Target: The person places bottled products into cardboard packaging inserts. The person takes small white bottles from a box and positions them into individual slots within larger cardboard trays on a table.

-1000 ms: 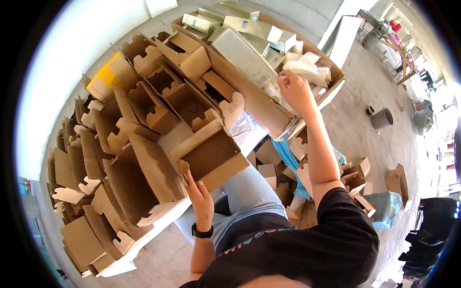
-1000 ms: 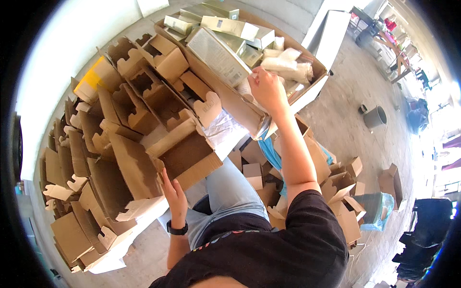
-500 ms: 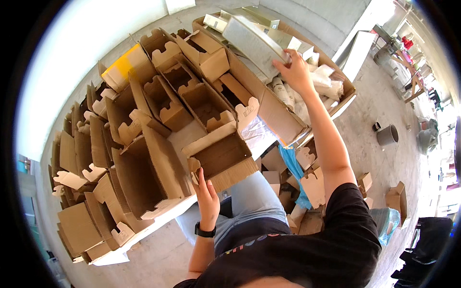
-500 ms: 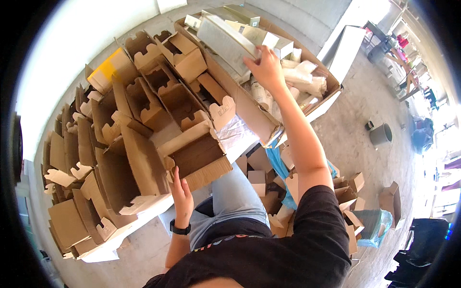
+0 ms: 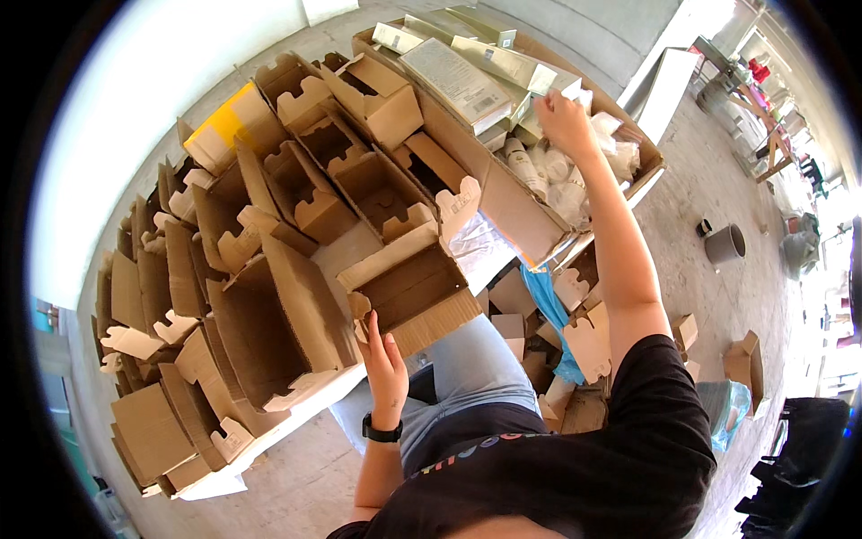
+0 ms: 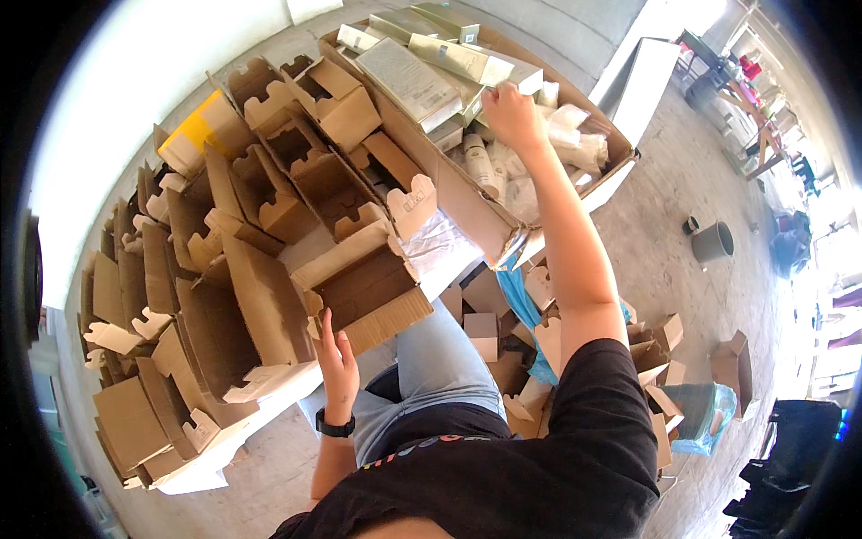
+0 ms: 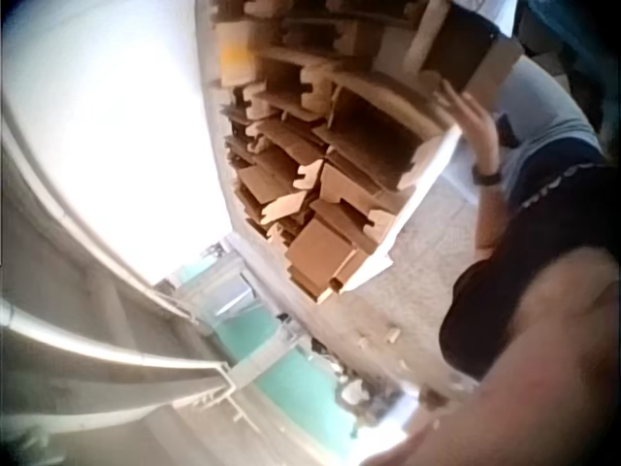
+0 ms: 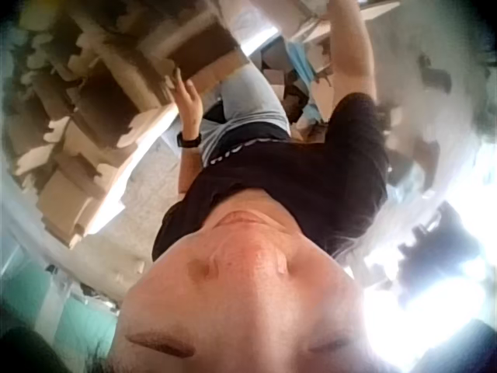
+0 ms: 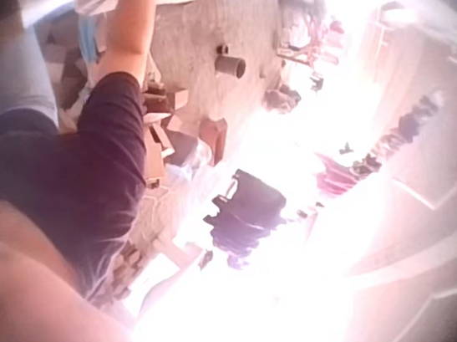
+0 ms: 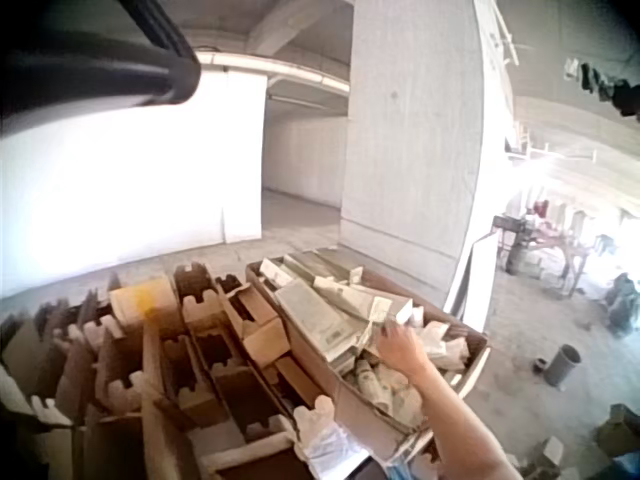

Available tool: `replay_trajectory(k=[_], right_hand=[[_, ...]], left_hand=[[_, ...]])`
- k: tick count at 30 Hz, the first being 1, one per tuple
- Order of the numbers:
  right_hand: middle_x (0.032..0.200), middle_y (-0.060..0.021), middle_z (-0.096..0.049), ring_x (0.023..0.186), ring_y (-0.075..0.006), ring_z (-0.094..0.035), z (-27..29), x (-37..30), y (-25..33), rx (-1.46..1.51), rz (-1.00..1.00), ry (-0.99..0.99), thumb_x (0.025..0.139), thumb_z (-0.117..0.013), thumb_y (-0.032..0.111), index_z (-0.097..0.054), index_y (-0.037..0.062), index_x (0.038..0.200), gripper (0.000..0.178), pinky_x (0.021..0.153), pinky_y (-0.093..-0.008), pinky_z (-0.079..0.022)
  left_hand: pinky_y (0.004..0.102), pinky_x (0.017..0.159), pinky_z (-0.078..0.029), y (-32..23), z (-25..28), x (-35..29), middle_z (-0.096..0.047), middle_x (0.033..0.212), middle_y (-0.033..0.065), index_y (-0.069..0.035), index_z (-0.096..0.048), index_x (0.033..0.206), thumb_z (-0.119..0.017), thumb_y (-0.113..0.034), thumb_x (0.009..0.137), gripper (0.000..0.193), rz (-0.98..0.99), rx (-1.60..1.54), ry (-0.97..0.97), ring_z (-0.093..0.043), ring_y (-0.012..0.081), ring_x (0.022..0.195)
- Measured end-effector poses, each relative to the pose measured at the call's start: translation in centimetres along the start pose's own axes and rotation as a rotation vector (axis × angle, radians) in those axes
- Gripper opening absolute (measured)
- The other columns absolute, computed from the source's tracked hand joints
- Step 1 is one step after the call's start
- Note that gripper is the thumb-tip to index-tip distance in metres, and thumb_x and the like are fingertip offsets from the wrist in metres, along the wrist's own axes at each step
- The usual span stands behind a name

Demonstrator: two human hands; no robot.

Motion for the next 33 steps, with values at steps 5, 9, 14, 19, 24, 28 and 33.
replay_trajectory(k=[5,9,14,19,24,28,33], right_hand=[[0.089,-0.0250,-0.069,0.088,-0.0395,-0.068,-0.8,-4.9,1.8,-0.320,-0.181,0.610,0.083,-0.061,0.050,-0.067,-0.0054,0.092,0.057,0.078,-0.0478,-0.054],[0.091,-0.0236,-0.069,0.082,-0.0354,-0.069,-2.6,-5.1,-1.5,-0.404,-0.037,0.443,0.082,-0.062,0.049,-0.061,-0.0060,0.100,0.058,0.072,-0.0431,-0.055],[0.103,-0.0220,-0.069,0.088,-0.0335,-0.067,2.5,-5.9,-2.4,-0.075,-0.029,0.355,0.079,-0.065,0.047,-0.064,-0.0045,0.108,0.059,0.076,-0.0400,-0.052],[0.116,-0.0138,-0.063,0.108,-0.0205,-0.058,7.7,-11.6,2.1,0.657,-0.292,0.122,0.089,-0.062,0.033,-0.055,-0.0035,0.128,0.054,0.092,-0.0303,-0.043],[0.119,-0.0191,-0.060,0.106,-0.0250,-0.062,4.6,-15.8,5.8,1.154,-0.068,0.092,0.095,-0.057,0.024,-0.035,-0.0005,0.141,0.056,0.090,-0.0365,-0.049],[0.121,-0.0217,-0.060,0.112,-0.0262,-0.060,1.2,-17.5,9.3,1.355,0.127,0.146,0.084,-0.065,-0.008,-0.035,0.0010,0.136,0.061,0.095,-0.0404,-0.049],[0.121,-0.0109,-0.063,0.113,-0.0247,-0.060,-2.6,-19.1,11.2,0.796,0.332,0.420,0.077,-0.072,-0.005,-0.054,0.0071,0.128,0.055,0.097,-0.0355,-0.047]], left_hand=[[0.0460,0.108,-0.032,0.5,-0.2,-0.1,-0.037,0.139,0.0307,-0.006,-0.036,0.145,-0.042,-0.014,0.101,0.045,-0.012,0.013,-0.024,-0.037,0.0456,0.130],[0.0461,0.106,-0.034,0.2,-0.1,0.0,-0.039,0.136,0.0324,-0.006,-0.034,0.146,-0.042,-0.015,0.101,0.046,-0.017,0.015,-0.004,-0.040,0.0467,0.127],[0.0452,0.103,-0.035,-0.5,0.3,0.1,-0.041,0.132,0.0344,-0.004,-0.030,0.147,-0.044,-0.017,0.101,0.050,0.071,-0.040,0.008,-0.041,0.0475,0.125],[0.0436,0.105,-0.035,-0.5,0.1,0.1,-0.039,0.136,0.0338,0.000,-0.026,0.147,-0.044,-0.018,0.101,0.053,0.046,-0.025,-0.053,-0.040,0.0467,0.126],[0.0428,0.109,-0.032,0.7,0.1,0.0,-0.035,0.144,0.0304,0.003,-0.024,0.147,-0.044,-0.018,0.100,0.055,0.075,-0.094,-0.018,-0.037,0.0434,0.132],[0.0423,0.110,-0.031,-0.4,0.5,0.5,-0.035,0.145,0.0296,0.003,-0.023,0.147,-0.045,-0.017,0.100,0.056,0.053,-0.089,-0.021,-0.035,0.0430,0.134],[0.0429,0.110,-0.033,-0.1,0.4,0.0,-0.033,0.145,0.0306,0.003,-0.023,0.147,-0.045,-0.019,0.100,0.057,0.074,-0.080,-0.035,-0.035,0.0443,0.134]])
Point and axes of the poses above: each hand's wrist, its own x-axis towards the middle knuckle, its own z-axis out of the back of the hand, y = z × x, the point moved 1 cm from there along x, towards the middle knuckle
